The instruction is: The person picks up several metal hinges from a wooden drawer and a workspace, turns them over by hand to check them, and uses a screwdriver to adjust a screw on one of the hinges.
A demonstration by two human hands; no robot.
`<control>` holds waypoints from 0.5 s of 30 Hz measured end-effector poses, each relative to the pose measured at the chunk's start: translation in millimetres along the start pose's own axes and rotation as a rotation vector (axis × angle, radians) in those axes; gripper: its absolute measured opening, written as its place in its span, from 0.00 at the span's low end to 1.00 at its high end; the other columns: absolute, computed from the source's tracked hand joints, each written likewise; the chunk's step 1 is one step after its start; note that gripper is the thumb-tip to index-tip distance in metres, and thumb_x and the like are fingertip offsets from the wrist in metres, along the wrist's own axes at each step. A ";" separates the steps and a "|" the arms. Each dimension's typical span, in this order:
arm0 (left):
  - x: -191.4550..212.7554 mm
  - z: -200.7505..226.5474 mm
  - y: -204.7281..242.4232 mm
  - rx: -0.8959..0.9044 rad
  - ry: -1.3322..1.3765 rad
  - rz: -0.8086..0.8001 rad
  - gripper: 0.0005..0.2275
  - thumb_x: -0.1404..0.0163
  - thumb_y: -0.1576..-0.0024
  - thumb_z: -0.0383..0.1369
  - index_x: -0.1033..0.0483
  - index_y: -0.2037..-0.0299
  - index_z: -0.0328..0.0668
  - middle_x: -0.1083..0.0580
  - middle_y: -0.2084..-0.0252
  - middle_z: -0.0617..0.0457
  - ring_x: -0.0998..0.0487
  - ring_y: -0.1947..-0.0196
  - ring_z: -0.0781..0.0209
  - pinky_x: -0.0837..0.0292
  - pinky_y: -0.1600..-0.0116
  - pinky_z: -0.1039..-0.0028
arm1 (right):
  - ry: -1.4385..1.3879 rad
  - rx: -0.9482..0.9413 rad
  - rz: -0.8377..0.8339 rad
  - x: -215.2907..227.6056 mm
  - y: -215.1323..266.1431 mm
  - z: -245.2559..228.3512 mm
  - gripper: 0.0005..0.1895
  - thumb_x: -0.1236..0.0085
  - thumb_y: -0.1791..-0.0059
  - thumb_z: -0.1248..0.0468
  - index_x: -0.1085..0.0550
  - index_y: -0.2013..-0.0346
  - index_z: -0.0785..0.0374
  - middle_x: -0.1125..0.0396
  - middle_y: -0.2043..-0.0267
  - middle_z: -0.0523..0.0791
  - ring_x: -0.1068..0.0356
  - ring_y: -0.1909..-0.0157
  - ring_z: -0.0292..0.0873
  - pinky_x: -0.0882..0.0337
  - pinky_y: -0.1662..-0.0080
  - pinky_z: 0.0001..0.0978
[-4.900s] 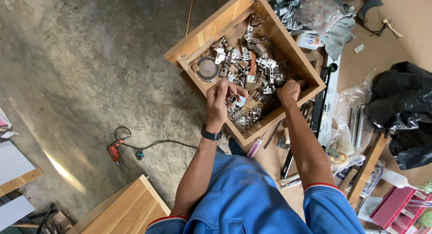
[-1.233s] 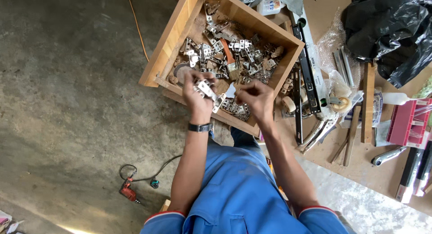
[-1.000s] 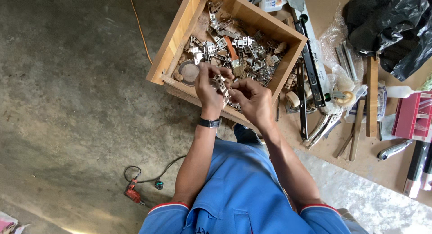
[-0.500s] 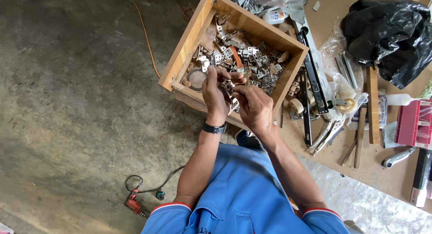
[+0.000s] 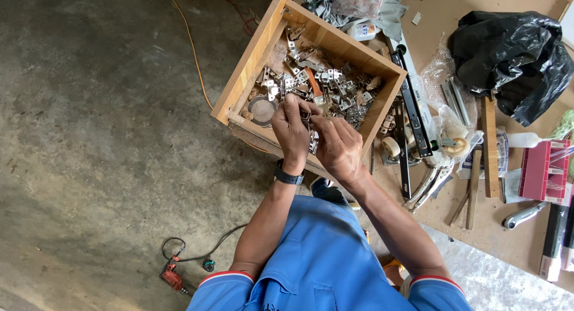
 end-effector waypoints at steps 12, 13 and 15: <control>0.2 9.8 1.3 -0.162 -0.046 0.072 0.24 0.67 0.29 0.42 0.33 0.79 0.44 0.27 0.81 0.49 0.27 0.77 0.63 0.32 0.66 0.77 | -0.480 -0.423 0.002 -6.6 6.6 39.1 0.01 0.38 0.49 0.71 0.23 0.65 0.66 0.29 0.73 0.50 0.26 0.71 0.46 0.27 0.68 0.37; 0.2 9.8 1.4 -0.180 -0.040 0.072 0.24 0.68 0.29 0.42 0.33 0.79 0.43 0.28 0.81 0.49 0.28 0.77 0.63 0.32 0.65 0.76 | -0.466 -0.417 0.002 -9.7 12.3 43.8 0.01 0.38 0.49 0.72 0.23 0.65 0.66 0.29 0.72 0.52 0.27 0.72 0.50 0.28 0.68 0.39; -1.1 11.0 1.7 -0.189 -0.035 0.069 0.24 0.68 0.29 0.42 0.33 0.79 0.44 0.28 0.81 0.49 0.28 0.77 0.62 0.32 0.65 0.77 | -0.464 -0.423 0.008 -8.1 11.4 40.6 0.01 0.40 0.48 0.71 0.23 0.64 0.66 0.29 0.72 0.52 0.27 0.71 0.51 0.28 0.67 0.40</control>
Point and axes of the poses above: each hand's wrist, its own y-axis away from the middle knuckle, its own x-axis out of the back of the hand, z = x × y, the point moved 10 cm from there along -y, towards the middle knuckle
